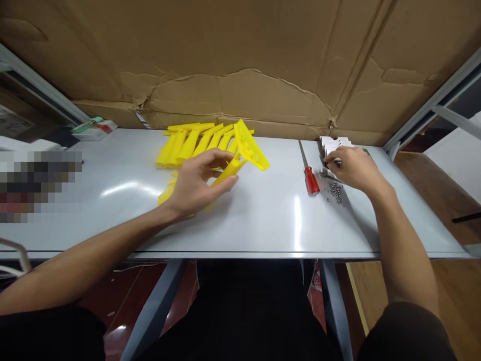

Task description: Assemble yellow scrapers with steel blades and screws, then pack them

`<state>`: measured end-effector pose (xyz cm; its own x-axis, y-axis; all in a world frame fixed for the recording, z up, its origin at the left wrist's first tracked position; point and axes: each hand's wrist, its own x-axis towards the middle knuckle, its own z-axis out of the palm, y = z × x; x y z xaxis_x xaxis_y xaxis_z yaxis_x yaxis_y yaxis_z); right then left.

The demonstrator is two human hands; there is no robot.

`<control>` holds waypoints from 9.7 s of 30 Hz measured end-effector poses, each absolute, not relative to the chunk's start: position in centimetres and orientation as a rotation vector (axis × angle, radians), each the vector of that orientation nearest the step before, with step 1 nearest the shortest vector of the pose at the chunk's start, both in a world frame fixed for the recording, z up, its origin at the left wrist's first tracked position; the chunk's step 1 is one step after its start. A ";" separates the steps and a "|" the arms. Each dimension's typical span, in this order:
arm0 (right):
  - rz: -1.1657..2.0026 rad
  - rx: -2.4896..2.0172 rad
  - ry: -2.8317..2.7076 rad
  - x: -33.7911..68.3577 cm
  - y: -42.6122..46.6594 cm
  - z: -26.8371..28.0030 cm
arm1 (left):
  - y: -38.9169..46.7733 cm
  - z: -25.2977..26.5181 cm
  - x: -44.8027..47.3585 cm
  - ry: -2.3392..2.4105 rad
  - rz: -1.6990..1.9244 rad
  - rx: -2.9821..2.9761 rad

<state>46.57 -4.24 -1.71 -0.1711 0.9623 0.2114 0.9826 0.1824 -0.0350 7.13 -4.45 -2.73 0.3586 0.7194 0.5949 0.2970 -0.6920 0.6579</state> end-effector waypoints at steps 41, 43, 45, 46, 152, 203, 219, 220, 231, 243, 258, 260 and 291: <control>0.796 -1.040 -1.481 34.1 -9.7 -2.8 | -5.8 -3.4 7.9 0.843 0.759 2.060; 0.799 -1.030 -1.451 34.2 -9.6 -2.8 | -6.0 -3.3 8.0 0.842 0.776 2.042; 0.807 -0.993 -1.427 34.3 -9.4 -2.9 | -6.0 -3.2 8.0 0.827 0.782 2.033; 0.811 -0.973 -1.424 34.4 -9.3 -2.9 | -6.0 -3.2 7.9 0.820 0.781 2.030; -0.488 -0.757 -2.867 17.0 -7.2 -5.6 | 1.1 2.2 1.9 0.867 1.126 1.523; 1.469 -0.955 -1.528 32.2 -6.5 -2.3 | -4.6 -1.6 7.6 0.811 0.289 1.469; 1.260 -0.867 -1.565 32.2 -6.6 -2.3 | -4.5 -1.9 7.5 0.772 0.328 1.467; 1.240 -0.864 -1.577 32.1 -6.6 -2.2 | -4.5 -2.0 7.5 0.761 0.332 1.456; 0.471 -1.180 -1.818 33.6 -5.1 -2.9 | -4.4 -2.3 7.5 0.737 0.335 1.409; 0.209 -1.428 -2.575 30.0 -9.6 -3.5 | -3.4 -0.2 6.1 0.852 0.498 1.494; 0.883 -1.400 -1.988 30.7 -8.9 -2.0 | -2.8 -0.5 5.9 0.846 0.629 1.418; 0.959 -1.309 -1.792 31.3 -8.4 -1.7 | -2.9 -0.8 6.0 0.828 0.597 1.439; 1.407 -1.052 -1.473 30.4 -8.4 -2.3 | -4.9 -1.2 7.1 0.773 0.452 1.513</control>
<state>30.35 -8.43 -2.31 -0.3112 0.9502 0.0144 0.0286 0.0245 -0.9993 7.12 -4.92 -1.21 0.6924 0.7013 -0.1696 0.1961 0.0433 0.9796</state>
